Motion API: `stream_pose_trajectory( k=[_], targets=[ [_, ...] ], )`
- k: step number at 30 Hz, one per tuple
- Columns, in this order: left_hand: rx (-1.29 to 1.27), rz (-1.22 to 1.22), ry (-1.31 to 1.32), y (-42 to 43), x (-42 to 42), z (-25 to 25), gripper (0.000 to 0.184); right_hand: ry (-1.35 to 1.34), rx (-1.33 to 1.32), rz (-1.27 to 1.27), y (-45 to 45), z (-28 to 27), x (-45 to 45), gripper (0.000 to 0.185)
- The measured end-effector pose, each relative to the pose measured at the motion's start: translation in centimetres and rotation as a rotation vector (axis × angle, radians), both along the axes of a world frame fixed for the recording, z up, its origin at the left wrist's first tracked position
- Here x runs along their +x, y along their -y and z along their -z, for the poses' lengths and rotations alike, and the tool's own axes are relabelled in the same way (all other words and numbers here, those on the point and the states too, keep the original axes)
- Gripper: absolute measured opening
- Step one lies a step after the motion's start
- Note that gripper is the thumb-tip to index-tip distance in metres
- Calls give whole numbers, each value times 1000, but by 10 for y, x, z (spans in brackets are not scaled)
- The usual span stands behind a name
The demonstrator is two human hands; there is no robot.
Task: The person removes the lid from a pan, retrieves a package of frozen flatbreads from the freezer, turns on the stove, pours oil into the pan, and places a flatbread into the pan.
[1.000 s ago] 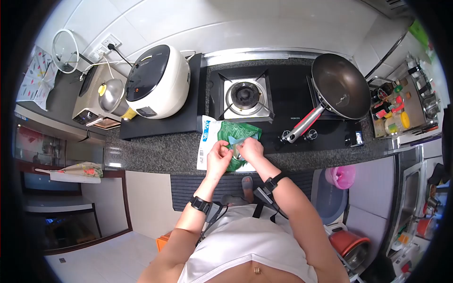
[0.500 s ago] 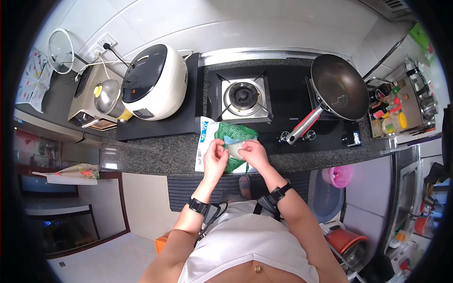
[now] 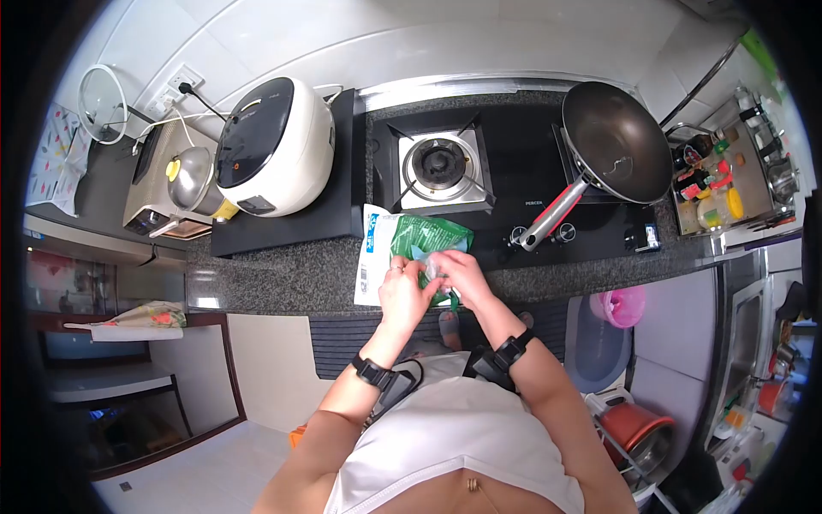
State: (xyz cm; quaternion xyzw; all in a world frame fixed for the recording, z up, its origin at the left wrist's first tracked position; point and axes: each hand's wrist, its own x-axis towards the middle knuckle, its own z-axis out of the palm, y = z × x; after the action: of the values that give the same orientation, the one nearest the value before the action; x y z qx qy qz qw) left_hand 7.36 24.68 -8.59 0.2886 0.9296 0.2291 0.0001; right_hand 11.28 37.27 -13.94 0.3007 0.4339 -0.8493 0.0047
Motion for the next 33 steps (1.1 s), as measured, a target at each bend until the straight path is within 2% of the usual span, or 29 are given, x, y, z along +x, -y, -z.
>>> stream_pose_trajectory(
  k=[1, 3, 7, 9, 11, 13, 14, 15, 17, 23, 24, 26, 29, 33],
  targets=[
    [-3, 2, 0, -2, 0, 6, 32, -9, 70, -24, -4, 13, -1, 22],
    [-73, -10, -13, -6, -3, 20, 36, -24, -23, 46, -9, 29, 2, 24],
    [-51, -70, -4, -9, -9, 41, 19, -22, 106, 61, -14, 39, 4, 25],
    [-13, -102, 12, -7, -11, 41, 16, 46, 408, -4, -12, 45, 4, 24],
    [22, -126, -12, -3, -12, 38, 15, 89, 500, -18, -12, 53, 3, 23],
    [45, -122, 5, 0, -11, 33, 14, 214, 1088, -154, -11, 38, -1, 21],
    [65, -116, 8, 1, -11, 31, 14, 353, 1106, -269, -11, 27, -4, 19],
    [86, -111, 10, 2, -11, 30, 14, 350, 1105, -268, -11, 20, -6, 19],
    [74, -104, 5, 2, -10, 31, 14, 442, 1127, -503, -11, 11, -9, 19],
    [53, -84, 18, 0, -3, 40, 14, 390, 823, -341, -2, 7, -3, 28],
    [36, -77, 14, 0, -3, 39, 14, 389, 823, -342, 2, 8, -4, 28],
    [66, -66, -3, 1, -3, 38, 14, 498, 1226, -191, 10, 11, -4, 29],
    [93, -55, -10, 1, -1, 30, 14, 377, 1228, -241, 6, 21, -8, 27],
    [88, -60, -15, 4, -3, 25, 15, 424, 1119, -305, -5, 31, -21, 27]
  ],
)
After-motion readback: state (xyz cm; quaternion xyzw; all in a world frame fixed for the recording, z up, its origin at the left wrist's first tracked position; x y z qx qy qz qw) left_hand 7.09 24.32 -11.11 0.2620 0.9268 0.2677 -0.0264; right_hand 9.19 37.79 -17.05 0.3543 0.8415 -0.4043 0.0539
